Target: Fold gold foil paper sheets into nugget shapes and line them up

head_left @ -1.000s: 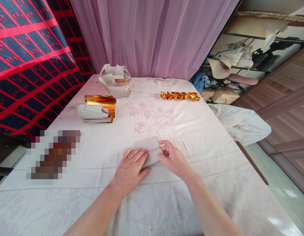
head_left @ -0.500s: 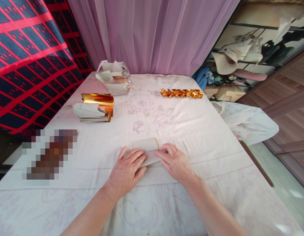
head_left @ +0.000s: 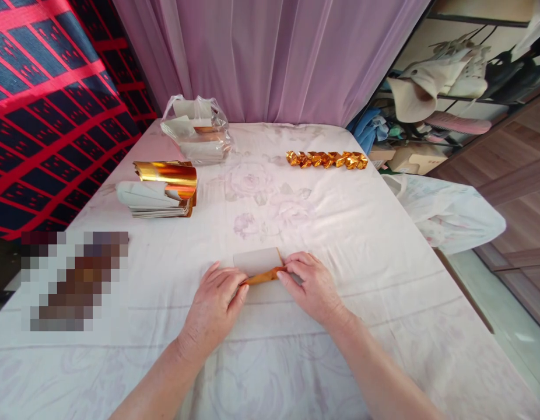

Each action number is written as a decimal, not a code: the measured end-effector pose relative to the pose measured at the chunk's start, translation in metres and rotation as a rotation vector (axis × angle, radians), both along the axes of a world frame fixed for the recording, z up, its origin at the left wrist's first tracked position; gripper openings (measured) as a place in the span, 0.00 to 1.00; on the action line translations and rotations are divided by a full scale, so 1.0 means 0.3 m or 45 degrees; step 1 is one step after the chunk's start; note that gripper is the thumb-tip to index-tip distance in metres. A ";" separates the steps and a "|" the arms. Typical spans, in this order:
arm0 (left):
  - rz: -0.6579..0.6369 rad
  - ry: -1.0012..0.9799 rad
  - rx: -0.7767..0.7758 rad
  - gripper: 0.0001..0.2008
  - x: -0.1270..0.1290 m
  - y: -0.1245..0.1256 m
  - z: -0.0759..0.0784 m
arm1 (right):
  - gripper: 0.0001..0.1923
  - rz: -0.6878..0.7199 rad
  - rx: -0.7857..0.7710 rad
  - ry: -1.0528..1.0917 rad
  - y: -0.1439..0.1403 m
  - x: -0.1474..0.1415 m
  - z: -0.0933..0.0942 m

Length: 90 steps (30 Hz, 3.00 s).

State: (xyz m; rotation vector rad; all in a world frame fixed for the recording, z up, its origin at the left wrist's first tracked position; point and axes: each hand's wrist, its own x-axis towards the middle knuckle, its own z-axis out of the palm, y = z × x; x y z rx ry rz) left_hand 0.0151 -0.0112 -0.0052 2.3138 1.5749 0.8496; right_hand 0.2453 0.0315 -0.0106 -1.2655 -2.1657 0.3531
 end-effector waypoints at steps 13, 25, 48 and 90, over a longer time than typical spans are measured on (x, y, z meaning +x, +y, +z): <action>-0.143 0.334 0.259 0.20 0.043 -0.034 0.022 | 0.11 -0.095 -0.009 -0.042 0.002 -0.021 -0.005; -0.165 0.412 0.175 0.23 0.052 -0.047 -0.014 | 0.09 -0.161 -0.059 -0.040 0.002 -0.026 -0.012; -0.150 0.502 0.162 0.22 0.058 -0.046 -0.006 | 0.07 -0.242 -0.037 -0.054 0.003 -0.029 -0.029; -0.100 0.499 0.115 0.22 0.069 -0.052 -0.008 | 0.08 -0.197 0.018 -0.210 -0.023 -0.066 -0.001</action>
